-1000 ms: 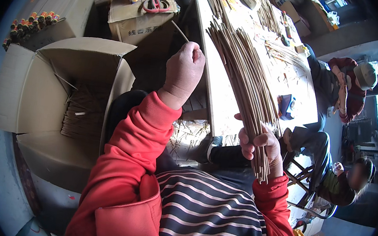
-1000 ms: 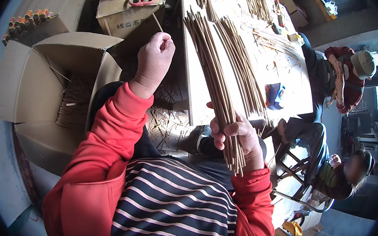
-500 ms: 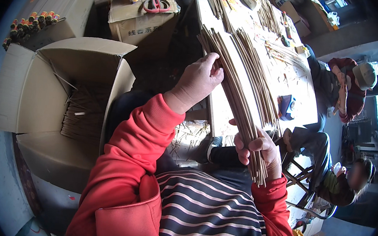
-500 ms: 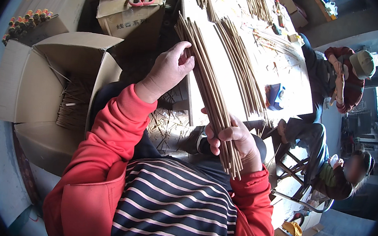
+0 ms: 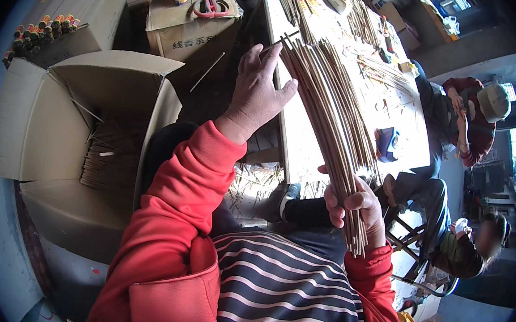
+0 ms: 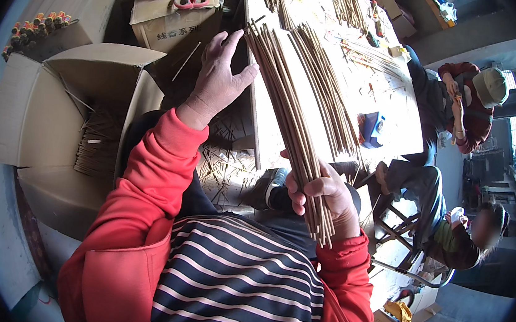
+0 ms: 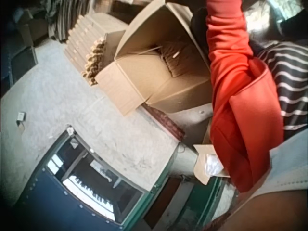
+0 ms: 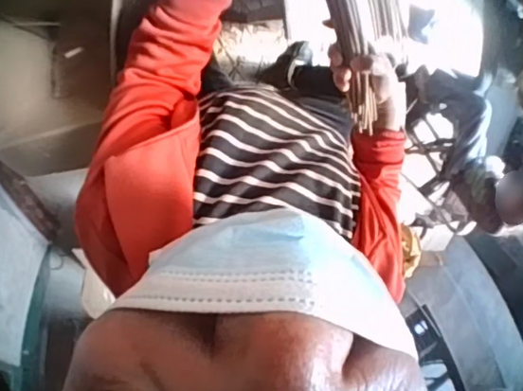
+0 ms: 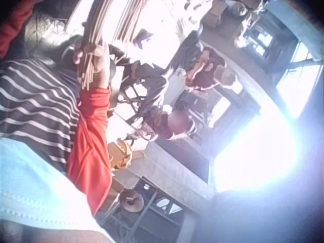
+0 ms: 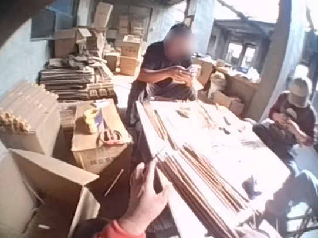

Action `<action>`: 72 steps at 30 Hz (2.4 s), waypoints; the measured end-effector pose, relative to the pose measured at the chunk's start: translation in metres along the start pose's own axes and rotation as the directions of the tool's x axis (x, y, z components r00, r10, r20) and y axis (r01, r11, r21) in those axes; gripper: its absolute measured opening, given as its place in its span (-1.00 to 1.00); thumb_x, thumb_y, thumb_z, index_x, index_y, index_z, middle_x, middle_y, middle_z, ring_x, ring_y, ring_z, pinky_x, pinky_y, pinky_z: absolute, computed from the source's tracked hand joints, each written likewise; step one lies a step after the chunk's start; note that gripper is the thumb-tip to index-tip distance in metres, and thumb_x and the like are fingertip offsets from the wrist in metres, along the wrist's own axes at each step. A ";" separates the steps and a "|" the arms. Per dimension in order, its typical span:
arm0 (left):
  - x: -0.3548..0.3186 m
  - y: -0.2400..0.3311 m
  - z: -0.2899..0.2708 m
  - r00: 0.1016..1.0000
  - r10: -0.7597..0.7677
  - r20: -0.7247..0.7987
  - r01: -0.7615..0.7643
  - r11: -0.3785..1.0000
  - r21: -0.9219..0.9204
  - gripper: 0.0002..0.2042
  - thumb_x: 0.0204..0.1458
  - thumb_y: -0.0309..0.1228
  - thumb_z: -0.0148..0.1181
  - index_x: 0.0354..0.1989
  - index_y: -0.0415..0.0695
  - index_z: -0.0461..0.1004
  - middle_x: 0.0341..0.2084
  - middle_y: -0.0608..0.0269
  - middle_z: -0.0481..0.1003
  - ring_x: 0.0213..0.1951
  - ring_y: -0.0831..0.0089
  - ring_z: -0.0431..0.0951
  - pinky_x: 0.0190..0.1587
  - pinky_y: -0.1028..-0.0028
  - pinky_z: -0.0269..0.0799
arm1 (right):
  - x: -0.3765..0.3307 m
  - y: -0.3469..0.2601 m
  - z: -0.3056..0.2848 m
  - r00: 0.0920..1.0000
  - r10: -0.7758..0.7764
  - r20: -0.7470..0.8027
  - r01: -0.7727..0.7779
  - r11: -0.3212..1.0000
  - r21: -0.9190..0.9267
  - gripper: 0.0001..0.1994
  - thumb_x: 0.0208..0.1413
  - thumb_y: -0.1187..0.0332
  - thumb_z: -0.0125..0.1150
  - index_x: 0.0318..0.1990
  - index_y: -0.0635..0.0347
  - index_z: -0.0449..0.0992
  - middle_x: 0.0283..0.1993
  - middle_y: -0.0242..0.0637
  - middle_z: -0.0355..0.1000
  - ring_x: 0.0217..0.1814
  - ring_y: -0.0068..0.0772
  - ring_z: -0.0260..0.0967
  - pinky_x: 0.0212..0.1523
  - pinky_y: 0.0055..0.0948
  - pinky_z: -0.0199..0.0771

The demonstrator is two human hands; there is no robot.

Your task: The person gathers thin wooden sticks, aligns them into a bundle, and wraps a small paper label around the bundle to secure it. The person repeats this process, placing completed bundles into a cardboard box.

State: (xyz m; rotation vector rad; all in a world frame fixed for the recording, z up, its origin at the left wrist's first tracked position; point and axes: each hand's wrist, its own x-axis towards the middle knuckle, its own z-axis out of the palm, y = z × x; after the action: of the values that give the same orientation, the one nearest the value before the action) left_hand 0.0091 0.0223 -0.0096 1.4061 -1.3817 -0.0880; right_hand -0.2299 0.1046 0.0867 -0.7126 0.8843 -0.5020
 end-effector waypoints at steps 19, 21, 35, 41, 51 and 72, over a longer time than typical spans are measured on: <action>0.006 -0.028 0.012 0.910 -0.396 0.126 0.414 0.845 -0.339 -0.44 -0.12 -0.35 0.14 0.06 -0.38 0.20 -0.13 -0.23 0.38 -0.09 0.05 0.44 -0.03 0.31 0.38 | -0.011 0.002 -0.005 0.980 0.168 0.108 -0.156 0.981 -0.111 -0.24 -0.43 0.44 0.27 0.11 0.33 0.19 -0.49 -0.17 0.36 -0.61 -0.43 0.34 -0.63 -0.50 0.43; 0.013 -0.030 0.008 0.873 -0.477 0.099 0.487 0.864 -0.131 -0.46 -0.10 -0.32 0.12 0.05 -0.39 0.21 -0.11 -0.25 0.38 -0.05 0.02 0.41 0.01 0.28 0.34 | -0.019 0.001 -0.010 0.976 0.177 0.123 -0.163 0.980 -0.118 -0.24 -0.44 0.43 0.29 0.11 0.34 0.19 -0.49 -0.17 0.37 -0.62 -0.43 0.33 -0.64 -0.51 0.43; -0.009 0.019 0.002 0.661 -0.249 0.707 0.702 -0.128 -0.701 -0.74 -0.05 -0.43 0.17 -0.14 -0.09 0.38 -0.34 0.32 0.49 -0.32 0.49 0.54 -0.23 0.48 0.51 | -0.003 0.004 -0.008 0.998 0.069 0.012 -0.064 0.968 -0.243 -0.40 -0.40 0.50 0.21 -0.04 0.29 0.22 -0.46 -0.17 0.36 -0.56 -0.40 0.35 -0.58 -0.48 0.45; -0.008 0.013 0.003 0.708 -0.287 0.646 0.611 -0.211 -0.763 -0.66 -0.17 -0.64 0.02 -0.14 -0.17 0.35 -0.34 0.25 0.48 -0.34 0.47 0.53 -0.31 0.50 0.55 | 0.003 0.004 -0.004 0.991 0.104 0.089 -0.094 0.989 -0.113 -0.38 -0.40 0.51 0.20 0.00 0.31 0.23 -0.46 -0.14 0.35 -0.55 -0.38 0.35 -0.59 -0.46 0.46; -0.014 0.000 0.015 0.664 -0.305 0.682 0.578 -0.369 -0.728 -0.74 -0.09 -0.61 -0.07 -0.17 -0.28 0.40 -0.32 0.14 0.49 -0.30 0.30 0.54 -0.21 0.29 0.52 | 0.000 0.012 -0.007 0.997 0.076 0.025 -0.076 0.997 -0.022 -0.42 -0.36 0.49 0.26 -0.04 0.32 0.26 -0.38 -0.11 0.41 -0.50 -0.34 0.41 -0.51 -0.45 0.50; 0.009 -0.030 0.004 0.574 -0.740 0.351 0.292 -0.215 -0.932 -0.94 -0.04 -0.58 0.07 -0.51 -0.16 0.42 -0.56 0.26 0.46 -0.51 0.45 0.46 -0.39 0.48 0.42 | -0.014 0.012 -0.007 0.994 0.103 0.022 -0.098 0.981 -0.167 -0.32 -0.46 0.59 0.27 0.02 0.28 0.25 -0.38 -0.17 0.40 -0.52 -0.43 0.37 -0.55 -0.55 0.41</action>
State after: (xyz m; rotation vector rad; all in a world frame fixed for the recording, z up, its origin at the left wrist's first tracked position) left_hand 0.0286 0.0044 -0.0268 0.5473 0.0462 -1.1497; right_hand -0.2419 0.1198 0.0825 -0.8204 0.9362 -0.3289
